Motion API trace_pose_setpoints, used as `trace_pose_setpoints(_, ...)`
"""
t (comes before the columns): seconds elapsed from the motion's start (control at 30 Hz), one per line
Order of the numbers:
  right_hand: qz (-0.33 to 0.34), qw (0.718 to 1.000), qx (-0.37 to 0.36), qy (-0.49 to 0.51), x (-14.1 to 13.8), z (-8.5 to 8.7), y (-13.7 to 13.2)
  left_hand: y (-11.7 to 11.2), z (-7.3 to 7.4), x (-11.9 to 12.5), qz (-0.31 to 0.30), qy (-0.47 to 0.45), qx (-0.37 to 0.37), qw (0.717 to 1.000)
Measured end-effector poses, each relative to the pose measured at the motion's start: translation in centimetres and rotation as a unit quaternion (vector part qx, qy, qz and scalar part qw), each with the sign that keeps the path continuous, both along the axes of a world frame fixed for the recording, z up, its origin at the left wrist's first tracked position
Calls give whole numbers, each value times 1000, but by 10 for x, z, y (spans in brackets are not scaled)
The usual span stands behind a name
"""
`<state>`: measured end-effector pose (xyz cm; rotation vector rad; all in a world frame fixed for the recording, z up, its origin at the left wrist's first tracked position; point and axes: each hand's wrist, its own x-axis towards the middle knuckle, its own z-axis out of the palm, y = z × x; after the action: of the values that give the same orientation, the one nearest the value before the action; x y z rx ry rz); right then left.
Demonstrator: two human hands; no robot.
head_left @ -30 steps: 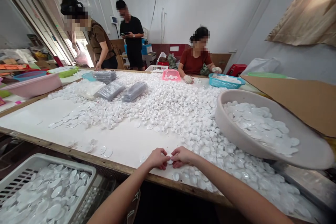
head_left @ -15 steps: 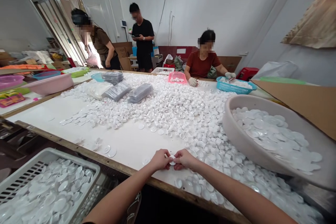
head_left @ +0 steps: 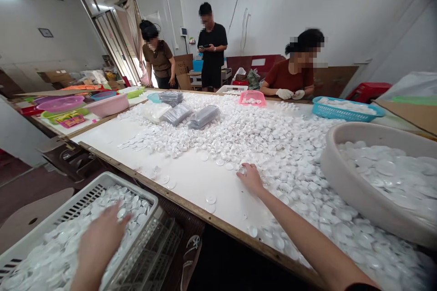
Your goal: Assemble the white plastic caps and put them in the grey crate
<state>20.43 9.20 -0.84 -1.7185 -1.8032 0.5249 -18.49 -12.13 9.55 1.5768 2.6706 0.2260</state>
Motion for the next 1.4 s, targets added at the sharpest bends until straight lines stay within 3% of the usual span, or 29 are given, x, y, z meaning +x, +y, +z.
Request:
trace_pose_setpoints(0.07, -14, 1000, 16, -4, -6, -2, 1, 31, -17, 59, -141, -72, -1, 987)
trace_pose_setpoints(0.13, -15, 999, 31, -2, -9, 1, -3, 64, -33, 119, -233, -113, -6, 966)
trace_pose_setpoints(0.2, 3, 999, 30, 12, -6, 7, -13, 88, -48, 163, -268, -112, -17, 957)
trace_pose_setpoints(0.27, 44, 998, 20, 36, 0, 11, -31, 101, -62, 187, -271, -93, -39, 957)
trace_pose_setpoints(0.43, 149, 987, 17, 62, 7, 10, -79, 107, -82, 187, -277, -101, -49, 954)
trace_pose_setpoints(0.57, 163, 984, 14, 70, 14, 14, -89, 110, -72, 181, -285, -208, 39, 935)
trace_pose_setpoints(0.67, 121, 987, -2, 109, 24, 21, -83, 119, -66, 197, -291, -357, 67, 885)
trace_pose_setpoints(0.77, 86, 964, -144, 207, 28, 23, -76, 133, -74, 227, -277, -474, 15, 836)
trace_pose_setpoints(0.83, 79, 920, -252, 288, 26, 21, -73, 143, -84, 246, -257, -494, -24, 830)
trace_pose_setpoints(0.9, 60, 885, -313, 339, 20, 16, -71, 151, -93, 257, -247, -488, -51, 835)
trace_pose_setpoints(1.1, 28, 859, -387, 335, 13, 11, -62, 160, -106, 255, -229, -486, -130, 833)
trace_pose_setpoints(1.3, 18, 844, -447, 296, 11, 17, -44, 167, -105, 257, -208, -542, -221, 784)
trace_pose_setpoints(1.4, 24, 839, -465, 283, 10, 16, -38, 170, -106, 260, -185, -553, -237, 777)
